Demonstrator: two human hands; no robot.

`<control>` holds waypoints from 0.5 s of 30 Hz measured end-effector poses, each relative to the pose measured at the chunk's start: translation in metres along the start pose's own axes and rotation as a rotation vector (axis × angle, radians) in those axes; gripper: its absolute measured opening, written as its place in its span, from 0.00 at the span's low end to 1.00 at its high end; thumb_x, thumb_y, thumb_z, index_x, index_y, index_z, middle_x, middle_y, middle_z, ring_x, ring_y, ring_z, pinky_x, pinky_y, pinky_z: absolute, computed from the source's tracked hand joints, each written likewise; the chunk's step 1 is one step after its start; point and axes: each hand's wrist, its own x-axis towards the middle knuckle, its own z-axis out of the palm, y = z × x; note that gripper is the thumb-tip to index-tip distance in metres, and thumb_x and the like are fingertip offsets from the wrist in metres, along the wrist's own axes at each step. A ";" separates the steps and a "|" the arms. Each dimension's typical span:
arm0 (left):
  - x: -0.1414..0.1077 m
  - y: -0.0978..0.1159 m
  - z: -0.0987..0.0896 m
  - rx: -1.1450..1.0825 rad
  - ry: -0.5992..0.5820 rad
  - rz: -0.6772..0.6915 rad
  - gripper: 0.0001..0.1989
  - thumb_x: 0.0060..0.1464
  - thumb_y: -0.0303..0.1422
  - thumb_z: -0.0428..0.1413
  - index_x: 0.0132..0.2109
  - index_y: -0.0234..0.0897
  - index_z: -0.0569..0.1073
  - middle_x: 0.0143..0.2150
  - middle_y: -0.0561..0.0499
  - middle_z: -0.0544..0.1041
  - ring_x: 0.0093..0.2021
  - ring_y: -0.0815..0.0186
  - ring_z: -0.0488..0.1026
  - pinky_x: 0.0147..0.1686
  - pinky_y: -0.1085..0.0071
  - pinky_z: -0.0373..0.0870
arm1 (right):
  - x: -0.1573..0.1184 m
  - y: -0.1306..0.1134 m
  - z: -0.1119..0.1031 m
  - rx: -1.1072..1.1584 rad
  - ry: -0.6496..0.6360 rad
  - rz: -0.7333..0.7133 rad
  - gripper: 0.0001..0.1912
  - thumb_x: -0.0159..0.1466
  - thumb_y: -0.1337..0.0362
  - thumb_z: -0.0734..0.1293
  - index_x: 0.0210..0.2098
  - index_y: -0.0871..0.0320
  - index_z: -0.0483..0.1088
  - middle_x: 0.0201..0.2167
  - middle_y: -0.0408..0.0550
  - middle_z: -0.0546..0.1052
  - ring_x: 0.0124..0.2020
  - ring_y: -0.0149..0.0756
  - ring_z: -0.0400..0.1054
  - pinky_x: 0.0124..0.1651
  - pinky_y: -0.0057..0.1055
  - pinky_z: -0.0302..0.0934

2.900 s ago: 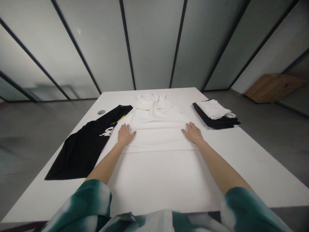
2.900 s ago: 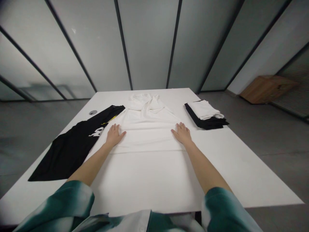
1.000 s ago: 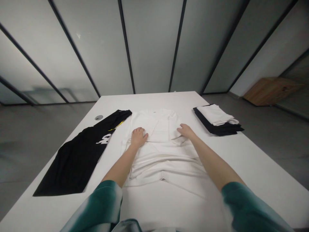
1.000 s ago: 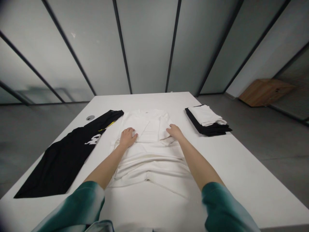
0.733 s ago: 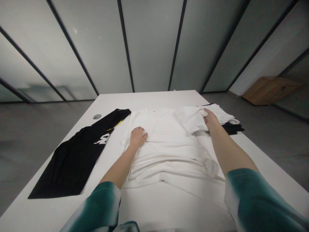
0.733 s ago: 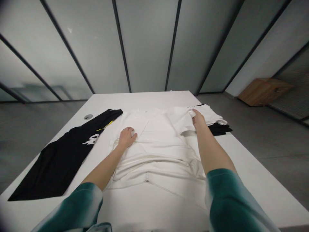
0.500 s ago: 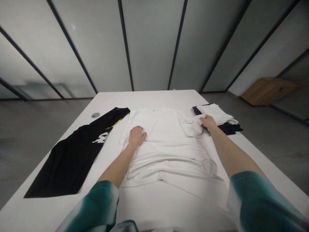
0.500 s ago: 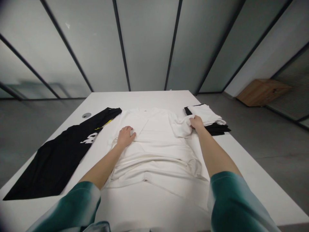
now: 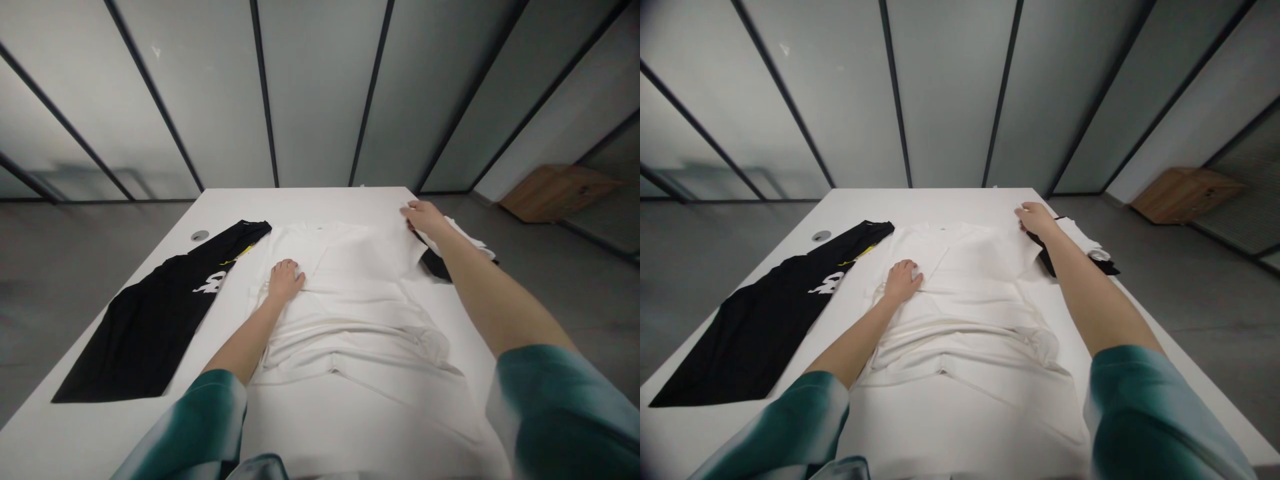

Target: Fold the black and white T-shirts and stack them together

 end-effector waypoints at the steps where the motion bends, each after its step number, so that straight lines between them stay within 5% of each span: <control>1: 0.000 0.000 0.001 0.002 0.003 0.002 0.17 0.61 0.39 0.51 0.54 0.39 0.71 0.57 0.43 0.72 0.58 0.55 0.66 0.58 0.59 0.62 | 0.000 -0.007 0.007 0.168 -0.079 -0.024 0.12 0.68 0.60 0.63 0.46 0.62 0.69 0.30 0.52 0.78 0.31 0.36 0.74 0.37 0.30 0.67; 4: 0.000 -0.001 0.003 0.007 0.021 0.012 0.16 0.61 0.38 0.52 0.53 0.38 0.72 0.56 0.43 0.72 0.57 0.55 0.67 0.57 0.59 0.62 | -0.003 -0.016 0.028 0.437 -0.174 -0.062 0.18 0.69 0.55 0.60 0.52 0.59 0.66 0.28 0.48 0.79 0.25 0.32 0.73 0.31 0.26 0.66; 6: 0.000 -0.002 0.004 0.005 0.032 0.017 0.16 0.61 0.38 0.52 0.53 0.38 0.72 0.56 0.43 0.72 0.57 0.55 0.67 0.57 0.59 0.62 | -0.009 -0.010 0.046 0.364 -0.192 -0.052 0.17 0.70 0.57 0.59 0.53 0.61 0.66 0.30 0.49 0.80 0.25 0.33 0.74 0.32 0.27 0.67; 10: 0.001 -0.003 0.005 -0.001 0.033 0.013 0.17 0.60 0.38 0.52 0.53 0.38 0.72 0.56 0.43 0.73 0.57 0.55 0.67 0.57 0.59 0.63 | -0.044 0.023 0.090 -0.131 -0.313 -0.169 0.19 0.69 0.59 0.59 0.53 0.61 0.71 0.44 0.57 0.80 0.44 0.42 0.76 0.49 0.37 0.68; 15: 0.000 -0.002 0.004 0.009 0.028 0.017 0.17 0.60 0.38 0.52 0.53 0.37 0.72 0.56 0.43 0.73 0.57 0.55 0.67 0.58 0.60 0.62 | -0.096 0.065 0.126 -0.708 -0.372 -0.244 0.32 0.70 0.49 0.55 0.68 0.58 0.57 0.71 0.57 0.54 0.71 0.52 0.48 0.69 0.51 0.45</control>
